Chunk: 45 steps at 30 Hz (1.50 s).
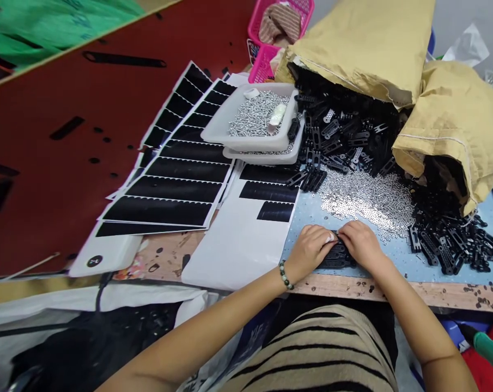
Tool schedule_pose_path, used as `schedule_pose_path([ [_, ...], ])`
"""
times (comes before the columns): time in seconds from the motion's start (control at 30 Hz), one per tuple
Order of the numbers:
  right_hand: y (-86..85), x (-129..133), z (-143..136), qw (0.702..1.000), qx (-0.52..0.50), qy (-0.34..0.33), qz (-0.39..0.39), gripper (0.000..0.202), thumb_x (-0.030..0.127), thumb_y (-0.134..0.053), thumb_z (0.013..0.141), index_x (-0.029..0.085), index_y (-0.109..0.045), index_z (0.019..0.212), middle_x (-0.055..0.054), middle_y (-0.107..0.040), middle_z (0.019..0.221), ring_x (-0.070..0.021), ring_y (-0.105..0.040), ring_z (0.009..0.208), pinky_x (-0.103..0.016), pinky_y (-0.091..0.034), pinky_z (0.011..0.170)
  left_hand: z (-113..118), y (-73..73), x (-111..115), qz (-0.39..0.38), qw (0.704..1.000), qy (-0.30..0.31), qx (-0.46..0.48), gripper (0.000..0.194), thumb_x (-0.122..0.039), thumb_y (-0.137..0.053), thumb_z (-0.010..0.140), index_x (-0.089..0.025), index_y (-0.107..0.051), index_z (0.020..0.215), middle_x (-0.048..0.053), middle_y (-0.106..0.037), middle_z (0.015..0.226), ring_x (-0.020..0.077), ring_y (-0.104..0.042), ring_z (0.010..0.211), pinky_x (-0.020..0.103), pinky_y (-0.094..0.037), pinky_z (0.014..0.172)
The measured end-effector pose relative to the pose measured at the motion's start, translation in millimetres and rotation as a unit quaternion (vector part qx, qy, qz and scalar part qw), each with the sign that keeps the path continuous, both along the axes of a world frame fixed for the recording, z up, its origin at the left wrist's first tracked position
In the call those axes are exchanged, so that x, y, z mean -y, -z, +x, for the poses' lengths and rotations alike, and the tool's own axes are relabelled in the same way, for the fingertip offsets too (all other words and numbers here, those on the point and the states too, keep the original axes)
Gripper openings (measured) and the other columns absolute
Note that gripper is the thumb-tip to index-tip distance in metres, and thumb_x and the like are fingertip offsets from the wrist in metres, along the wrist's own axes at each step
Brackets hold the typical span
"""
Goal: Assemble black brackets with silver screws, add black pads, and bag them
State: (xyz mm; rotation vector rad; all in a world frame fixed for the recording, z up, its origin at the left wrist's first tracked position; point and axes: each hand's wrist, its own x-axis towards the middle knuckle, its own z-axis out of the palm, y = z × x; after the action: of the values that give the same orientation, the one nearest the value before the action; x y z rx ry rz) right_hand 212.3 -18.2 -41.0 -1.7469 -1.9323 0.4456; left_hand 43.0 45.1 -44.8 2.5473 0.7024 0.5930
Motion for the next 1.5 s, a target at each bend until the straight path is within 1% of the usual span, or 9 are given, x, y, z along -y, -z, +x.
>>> schedule_pose_path([
  [0.17,3.3,-12,31,0.987,-0.085,0.136,-0.004,0.021,0.032,-0.054,0.085,0.02,-0.054,0.102,-0.003,-0.058,0.087,-0.0159,-0.053,0.068,-0.03,-0.046,0.064,1,-0.3,1,0.022,1.0,0.018,-0.003,0.025,-0.021,-0.04,0.096,-0.018,-0.058,0.08,0.003,-0.066,0.081,0.0177,-0.055,0.081,0.034,-0.035,0.076],
  [0.27,3.3,-23,73,0.958,0.014,0.276,0.072,0.029,0.032,-0.053,0.086,0.016,-0.054,0.11,-0.012,-0.057,0.102,-0.0214,-0.054,0.082,-0.037,-0.045,0.078,-1,-2.4,4,0.035,0.999,0.028,-0.002,0.025,-0.017,-0.038,0.095,-0.018,-0.059,0.081,0.003,-0.067,0.082,0.0172,-0.057,0.081,0.034,-0.035,0.076],
  [0.33,3.8,-28,95,0.946,0.095,0.302,0.066,0.027,0.03,-0.053,0.085,0.016,-0.058,0.108,-0.014,-0.057,0.104,-0.0259,-0.052,0.092,-0.04,-0.042,0.083,-3,-5.7,5,0.041,0.999,0.031,0.003,0.023,-0.018,-0.04,0.095,-0.019,-0.061,0.084,0.004,-0.068,0.088,0.018,-0.058,0.084,0.036,-0.036,0.078],
  [0.53,8.2,-34,108,0.951,0.14,0.271,0.043,0.018,0.024,-0.047,0.088,0.02,-0.065,0.087,-0.01,-0.061,0.09,-0.0243,-0.052,0.087,-0.038,-0.042,0.082,22,-26.7,-21,0.019,0.999,0.014,0.041,0.017,-0.022,-0.049,0.091,-0.016,-0.06,0.102,0.01,-0.061,0.108,0.0225,-0.054,0.101,0.036,-0.041,0.085],
  [0.73,6.3,-22,104,0.954,0.001,0.279,0.111,0.028,0.032,-0.039,0.092,0.019,-0.064,0.093,-0.01,-0.065,0.093,-0.0227,-0.059,0.089,-0.038,-0.046,0.083,133,-33.2,-65,0.044,0.993,0.053,-0.091,0.025,-0.016,-0.048,0.09,-0.02,-0.057,0.113,0.007,-0.06,0.116,0.0234,-0.048,0.11,0.038,-0.036,0.089],
  [0.87,3.5,-2,91,0.932,-0.192,0.295,0.084,0.024,0.037,-0.045,0.089,0.02,-0.057,0.101,-0.005,-0.067,0.085,-0.0182,-0.064,0.073,-0.034,-0.05,0.073,181,-27.5,-78,0.036,0.992,0.049,-0.111,0.02,-0.015,-0.046,0.091,-0.017,-0.065,0.094,0.008,-0.064,0.099,0.0246,-0.052,0.1,0.04,-0.035,0.085],
  [1.03,-0.1,20,61,0.906,-0.323,0.271,0.035,0.025,0.041,-0.061,0.079,0.02,-0.057,0.092,-0.001,-0.063,0.073,-0.0158,-0.06,0.063,-0.029,-0.05,0.061,186,-25.4,-83,0.008,0.994,0.041,-0.099,0.021,-0.021,-0.046,0.093,-0.02,-0.066,0.097,0.007,-0.063,0.104,0.0232,-0.053,0.099,0.037,-0.036,0.081],
  [1.3,-6.4,35,25,0.965,-0.204,0.161,0.023,0.028,0.033,-0.045,0.09,0.023,-0.064,0.109,-0.004,-0.062,0.083,-0.017,-0.059,0.073,-0.033,-0.05,0.071,191,-22.5,-81,-0.028,0.995,0.064,-0.07,0.017,-0.018,-0.052,0.087,-0.021,-0.065,0.097,0.007,-0.063,0.086,0.022,-0.053,0.086,0.036,-0.035,0.075],
  [1.5,-8.7,33,-1,0.987,-0.141,0.071,0.009,0.018,0.032,-0.047,0.091,0.024,-0.063,0.09,-0.005,-0.065,0.087,-0.0185,-0.062,0.082,-0.032,-0.051,0.076,185,-30.7,-87,-0.072,0.996,0.053,-0.016,0.018,-0.022,-0.047,0.09,-0.019,-0.063,0.099,0.008,-0.061,0.094,0.0205,-0.053,0.084,0.033,-0.039,0.07],
])
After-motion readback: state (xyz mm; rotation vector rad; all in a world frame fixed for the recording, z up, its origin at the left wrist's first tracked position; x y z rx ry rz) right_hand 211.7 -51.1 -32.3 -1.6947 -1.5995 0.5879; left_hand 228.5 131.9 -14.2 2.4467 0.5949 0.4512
